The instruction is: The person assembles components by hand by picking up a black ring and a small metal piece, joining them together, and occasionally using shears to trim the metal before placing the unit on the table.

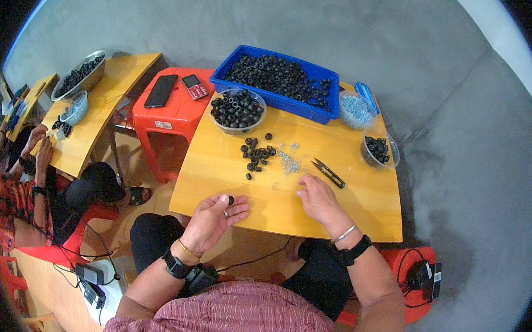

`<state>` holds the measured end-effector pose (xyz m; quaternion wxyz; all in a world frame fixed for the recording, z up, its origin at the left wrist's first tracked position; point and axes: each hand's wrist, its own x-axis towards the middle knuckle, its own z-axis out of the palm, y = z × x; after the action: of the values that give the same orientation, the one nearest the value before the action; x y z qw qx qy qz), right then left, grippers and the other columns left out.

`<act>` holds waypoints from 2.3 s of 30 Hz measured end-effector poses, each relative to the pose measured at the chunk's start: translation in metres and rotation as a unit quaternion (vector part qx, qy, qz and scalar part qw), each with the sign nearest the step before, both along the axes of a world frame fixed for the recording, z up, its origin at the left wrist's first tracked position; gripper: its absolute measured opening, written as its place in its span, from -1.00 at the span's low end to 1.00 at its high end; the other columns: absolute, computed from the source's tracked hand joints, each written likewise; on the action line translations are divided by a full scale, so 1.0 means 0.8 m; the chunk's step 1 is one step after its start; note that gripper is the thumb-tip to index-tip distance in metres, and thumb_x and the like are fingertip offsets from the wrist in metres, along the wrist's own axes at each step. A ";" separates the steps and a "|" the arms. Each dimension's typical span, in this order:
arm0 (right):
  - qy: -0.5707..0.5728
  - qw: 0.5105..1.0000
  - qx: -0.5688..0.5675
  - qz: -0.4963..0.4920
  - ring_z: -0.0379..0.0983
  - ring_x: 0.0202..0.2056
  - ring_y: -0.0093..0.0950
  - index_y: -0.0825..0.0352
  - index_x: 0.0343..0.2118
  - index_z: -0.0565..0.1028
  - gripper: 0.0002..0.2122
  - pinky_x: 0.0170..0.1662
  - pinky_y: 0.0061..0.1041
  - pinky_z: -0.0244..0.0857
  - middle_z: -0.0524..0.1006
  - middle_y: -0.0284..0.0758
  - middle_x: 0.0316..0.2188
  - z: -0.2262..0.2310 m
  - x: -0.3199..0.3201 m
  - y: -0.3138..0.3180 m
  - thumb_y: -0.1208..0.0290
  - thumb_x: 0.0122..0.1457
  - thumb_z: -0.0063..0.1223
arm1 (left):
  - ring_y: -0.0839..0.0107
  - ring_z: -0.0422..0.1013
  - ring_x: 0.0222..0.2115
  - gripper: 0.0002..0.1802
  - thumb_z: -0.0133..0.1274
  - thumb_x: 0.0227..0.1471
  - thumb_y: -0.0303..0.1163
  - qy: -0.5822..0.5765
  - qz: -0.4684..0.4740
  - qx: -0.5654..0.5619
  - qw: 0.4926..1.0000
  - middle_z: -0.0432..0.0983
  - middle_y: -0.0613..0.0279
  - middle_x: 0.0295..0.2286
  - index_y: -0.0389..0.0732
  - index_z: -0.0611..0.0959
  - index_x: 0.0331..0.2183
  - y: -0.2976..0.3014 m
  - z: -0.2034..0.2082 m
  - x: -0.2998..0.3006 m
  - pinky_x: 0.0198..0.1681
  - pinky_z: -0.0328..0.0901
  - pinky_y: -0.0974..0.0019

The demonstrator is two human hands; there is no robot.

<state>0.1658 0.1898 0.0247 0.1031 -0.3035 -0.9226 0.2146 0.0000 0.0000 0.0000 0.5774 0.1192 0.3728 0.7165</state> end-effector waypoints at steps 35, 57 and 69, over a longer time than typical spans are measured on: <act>0.091 0.981 -0.050 0.162 0.35 -0.51 -0.21 0.40 -0.52 0.34 -0.93 -0.45 -0.38 0.23 0.38 -0.15 -0.57 0.051 -0.058 -0.058 0.54 -0.08 -0.05 | 0.56 0.28 -0.56 -0.77 -0.12 0.03 -0.38 -0.021 -0.010 0.045 0.999 0.35 0.32 -0.52 -0.32 0.45 -0.29 -0.009 0.006 -0.001 -0.38 0.34 0.45; 0.043 0.943 0.145 0.298 0.31 -0.51 -0.22 0.41 -0.54 0.28 -0.93 -0.45 -0.36 0.23 0.29 -0.16 -0.59 0.096 -0.050 -0.119 0.60 -0.10 -0.10 | 0.51 0.38 -0.53 -0.88 -0.02 -0.07 -0.52 0.077 0.001 0.088 0.993 0.42 0.26 -0.50 -0.32 0.51 -0.39 -0.016 0.013 0.014 -0.42 0.41 0.38; 0.110 0.955 -0.033 0.274 0.35 -0.50 -0.20 0.41 -0.50 0.28 -0.90 -0.46 -0.37 0.24 0.35 -0.15 -0.59 0.067 -0.047 -0.100 0.54 -0.06 -0.08 | 0.50 0.38 -0.53 -0.86 -0.05 -0.04 -0.49 0.041 -0.061 0.114 0.991 0.43 0.23 -0.50 -0.34 0.51 -0.38 -0.018 0.008 0.016 -0.41 0.41 0.36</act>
<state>0.1284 0.1098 0.0780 0.1310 -0.0164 -0.9458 0.2968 0.0126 -0.0140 0.0066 0.5869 0.2358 0.3044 0.7122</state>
